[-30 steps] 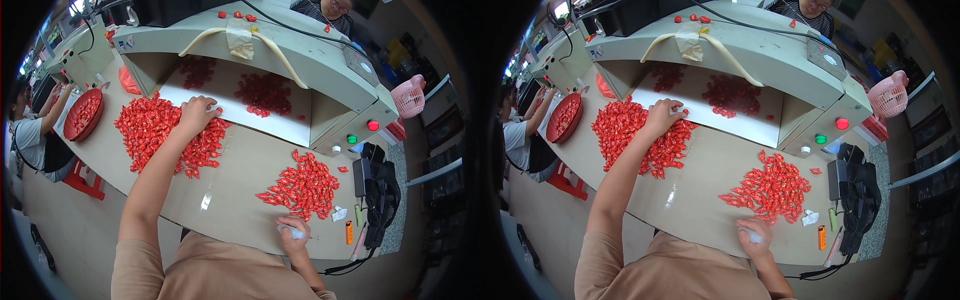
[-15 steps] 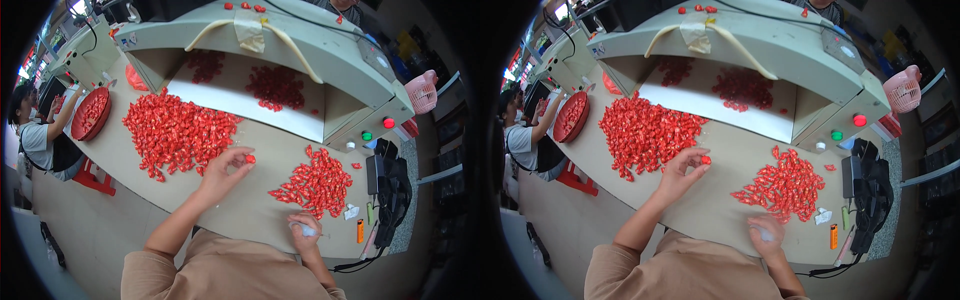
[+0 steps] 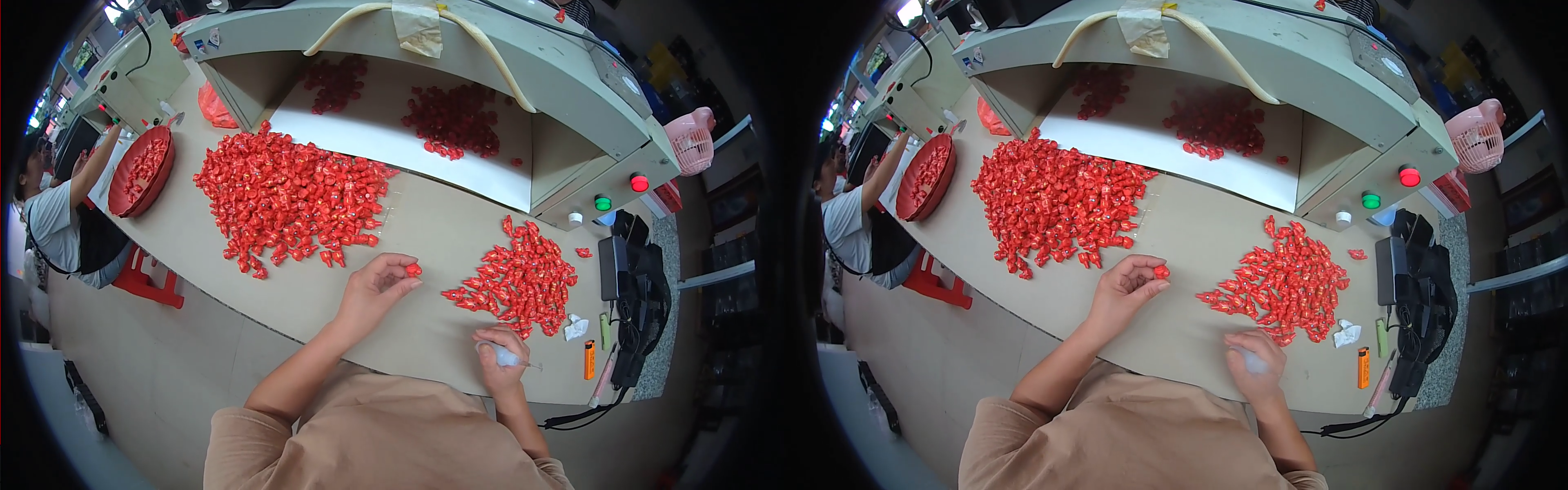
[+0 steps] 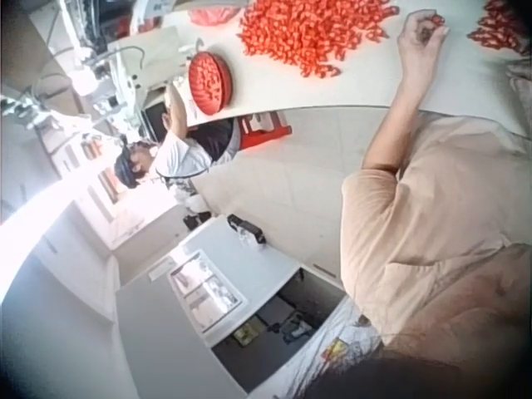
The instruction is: The person applies glue to small red plastic toy components using a glue bottle.
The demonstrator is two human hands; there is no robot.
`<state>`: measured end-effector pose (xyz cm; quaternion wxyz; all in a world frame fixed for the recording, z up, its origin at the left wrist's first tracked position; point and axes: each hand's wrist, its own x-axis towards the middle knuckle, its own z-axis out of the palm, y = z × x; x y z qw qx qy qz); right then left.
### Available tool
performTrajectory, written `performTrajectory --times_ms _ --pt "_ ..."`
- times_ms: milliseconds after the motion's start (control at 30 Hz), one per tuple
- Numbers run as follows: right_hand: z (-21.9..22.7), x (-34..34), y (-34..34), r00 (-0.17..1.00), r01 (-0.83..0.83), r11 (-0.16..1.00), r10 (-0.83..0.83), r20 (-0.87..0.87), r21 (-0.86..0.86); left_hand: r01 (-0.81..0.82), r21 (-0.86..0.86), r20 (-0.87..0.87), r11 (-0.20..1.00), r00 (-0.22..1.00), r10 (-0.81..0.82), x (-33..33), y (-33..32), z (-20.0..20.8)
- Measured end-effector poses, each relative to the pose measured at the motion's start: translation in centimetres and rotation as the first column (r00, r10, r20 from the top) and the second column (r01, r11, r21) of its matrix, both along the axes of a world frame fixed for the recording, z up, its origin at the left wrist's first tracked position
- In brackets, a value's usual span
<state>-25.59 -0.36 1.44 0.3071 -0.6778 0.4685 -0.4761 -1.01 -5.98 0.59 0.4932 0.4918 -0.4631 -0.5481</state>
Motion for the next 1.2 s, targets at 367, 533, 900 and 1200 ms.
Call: performTrajectory --times_ms 367,533,900,1200 --pt "-0.10 -0.06 -0.17 1.000 -0.012 1.000 0.011 -0.019 -0.027 0.017 -0.046 -0.017 0.999 1.000 -0.018 0.12 -0.12 -0.23" --pt "-0.07 -0.14 -0.27 0.999 -0.025 0.999 0.024 -0.023 -0.034 0.020 -0.001 -0.017 1.000 1.000 -0.020 0.02 -0.12 0.41" --pt "0.04 -0.20 -0.28 1.000 -0.025 1.000 0.025 -0.009 0.001 0.026 -0.005 -0.053 1.000 0.998 -0.026 0.10 -0.28 0.00" --pt "-0.21 -0.03 -0.28 1.000 -0.017 1.000 0.016 -0.017 -0.008 0.050 -0.047 0.034 0.998 0.998 -0.048 0.15 -0.20 0.04"
